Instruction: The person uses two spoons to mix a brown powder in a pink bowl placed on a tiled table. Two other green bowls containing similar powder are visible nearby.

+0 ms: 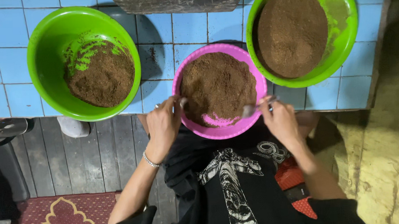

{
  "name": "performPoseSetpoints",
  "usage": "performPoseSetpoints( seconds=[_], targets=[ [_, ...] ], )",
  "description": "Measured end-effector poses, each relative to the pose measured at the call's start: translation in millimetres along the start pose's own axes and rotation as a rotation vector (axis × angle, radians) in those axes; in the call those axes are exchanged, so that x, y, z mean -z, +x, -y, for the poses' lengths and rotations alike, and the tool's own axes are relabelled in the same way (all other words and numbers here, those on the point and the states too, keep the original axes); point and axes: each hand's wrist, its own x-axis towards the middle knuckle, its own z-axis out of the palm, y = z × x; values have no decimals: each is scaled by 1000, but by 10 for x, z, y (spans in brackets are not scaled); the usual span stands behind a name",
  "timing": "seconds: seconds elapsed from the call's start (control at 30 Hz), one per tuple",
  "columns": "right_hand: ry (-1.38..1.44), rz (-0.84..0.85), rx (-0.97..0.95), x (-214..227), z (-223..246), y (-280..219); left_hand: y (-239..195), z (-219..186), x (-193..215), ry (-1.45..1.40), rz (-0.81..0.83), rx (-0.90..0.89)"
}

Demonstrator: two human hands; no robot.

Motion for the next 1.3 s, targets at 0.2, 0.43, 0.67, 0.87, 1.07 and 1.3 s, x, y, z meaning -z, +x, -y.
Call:
performPoseSetpoints(
  seconds=[0.2,0.43,0.67,0.87,1.07,1.3],
  targets=[
    [427,60,-46,-671,-38,53,-67,-221,-86,-386,94,163],
    [239,-234,239,-424,-233,218,157,-303,-70,-622,-80,321],
    [208,-347,340,-854,-320,278,173,-370,-293,-583,-69,239],
    [240,-426,471,-795,-138,563,186,-474,-150,-685,-163,292],
    [150,-286,629,-962,-213,347,285,-212,-339,-593,-278,192],
    [141,-461,484,-660,-447,485,174,-393,-574,-588,-116,43]
  ],
)
